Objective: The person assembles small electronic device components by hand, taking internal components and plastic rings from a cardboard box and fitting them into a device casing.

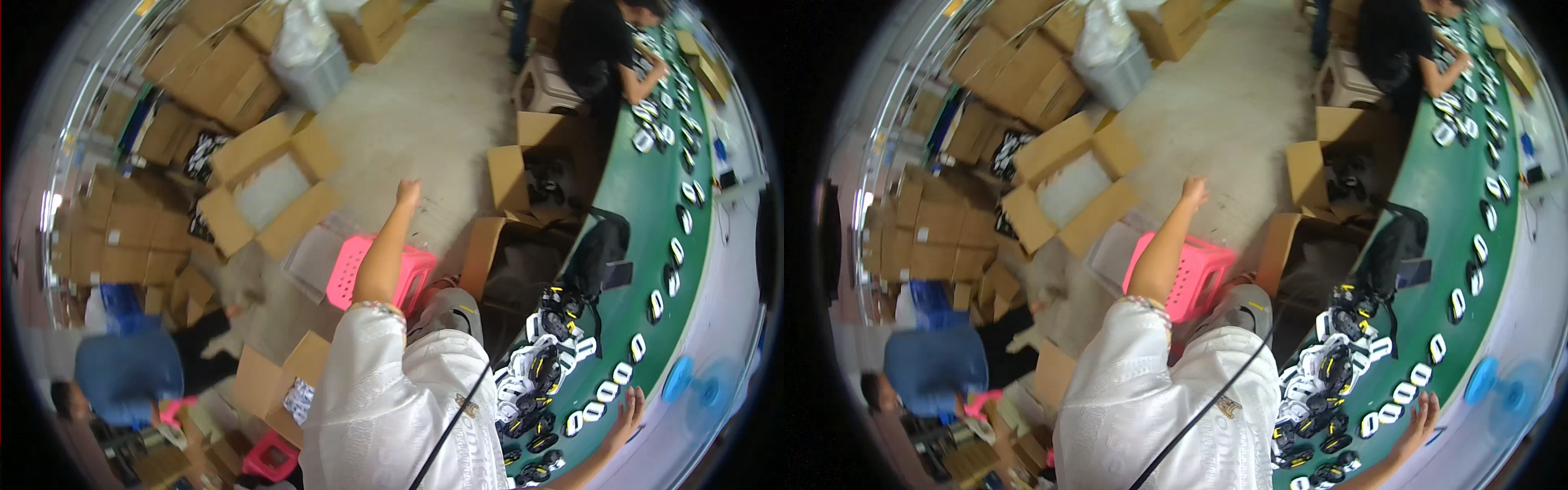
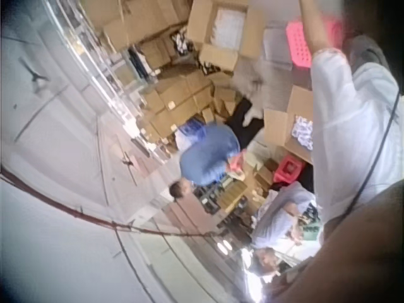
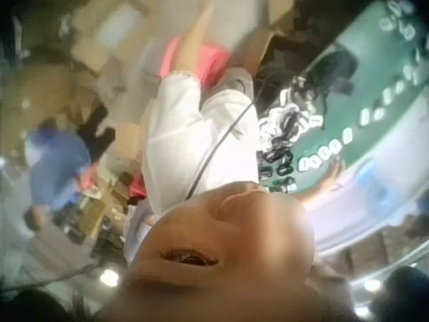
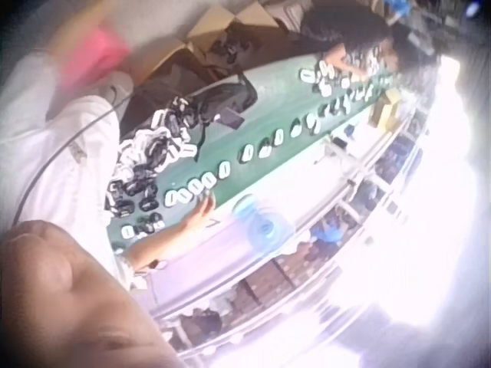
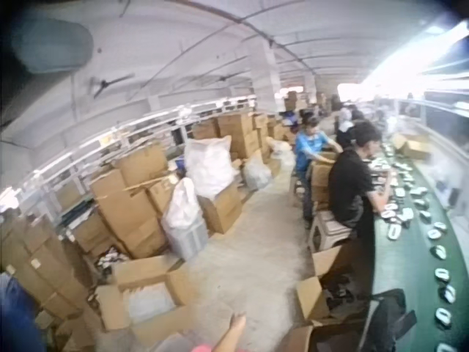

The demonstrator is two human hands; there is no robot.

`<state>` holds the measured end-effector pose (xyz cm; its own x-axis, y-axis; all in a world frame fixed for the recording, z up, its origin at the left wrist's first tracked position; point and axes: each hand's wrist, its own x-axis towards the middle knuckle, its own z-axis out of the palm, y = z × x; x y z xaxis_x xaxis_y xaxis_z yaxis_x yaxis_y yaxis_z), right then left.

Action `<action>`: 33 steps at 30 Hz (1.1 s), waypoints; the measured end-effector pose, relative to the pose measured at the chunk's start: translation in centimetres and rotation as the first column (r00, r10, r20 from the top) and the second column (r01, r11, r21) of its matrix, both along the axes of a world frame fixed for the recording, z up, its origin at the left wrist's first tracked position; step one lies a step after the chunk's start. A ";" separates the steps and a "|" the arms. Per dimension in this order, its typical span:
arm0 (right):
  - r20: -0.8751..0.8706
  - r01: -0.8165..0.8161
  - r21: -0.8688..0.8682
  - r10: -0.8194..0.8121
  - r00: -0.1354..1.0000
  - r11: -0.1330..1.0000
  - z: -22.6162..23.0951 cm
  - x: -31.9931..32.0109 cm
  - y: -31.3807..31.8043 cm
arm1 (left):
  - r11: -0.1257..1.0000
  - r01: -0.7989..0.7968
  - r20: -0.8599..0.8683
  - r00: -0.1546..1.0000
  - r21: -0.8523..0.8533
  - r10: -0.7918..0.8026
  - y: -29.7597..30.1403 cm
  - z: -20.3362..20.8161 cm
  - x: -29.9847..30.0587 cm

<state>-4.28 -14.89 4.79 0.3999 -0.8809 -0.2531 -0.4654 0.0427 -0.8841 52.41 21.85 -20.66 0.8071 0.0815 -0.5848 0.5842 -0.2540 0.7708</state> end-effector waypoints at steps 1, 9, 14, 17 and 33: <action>-0.016 0.054 0.036 -0.054 0.998 0.998 -0.3 -1.2 1.1 | 0.974 0.207 -0.047 0.978 0.093 -0.203 -0.8 0.5 -1.3; 0.024 0.320 -0.087 -0.319 0.947 0.943 -3.6 -9.2 11.2 | 0.088 0.951 -0.155 0.139 0.295 -0.978 -3.4 -1.6 -15.4; 0.162 0.553 0.166 -0.576 0.801 0.816 -4.6 -10.2 18.1 | -0.393 0.854 -0.167 -0.356 0.341 -0.919 -7.5 10.4 -22.7; 0.191 0.706 0.189 -0.731 0.655 0.682 -7.6 -12.6 23.7 | -0.635 0.735 -0.045 -0.645 0.238 -0.763 -13.6 19.1 -28.5; -0.213 0.765 -0.362 -0.846 0.488 0.533 -14.5 -13.6 24.8 | -0.716 -0.698 0.921 0.287 0.011 -0.265 -32.3 40.1 -42.8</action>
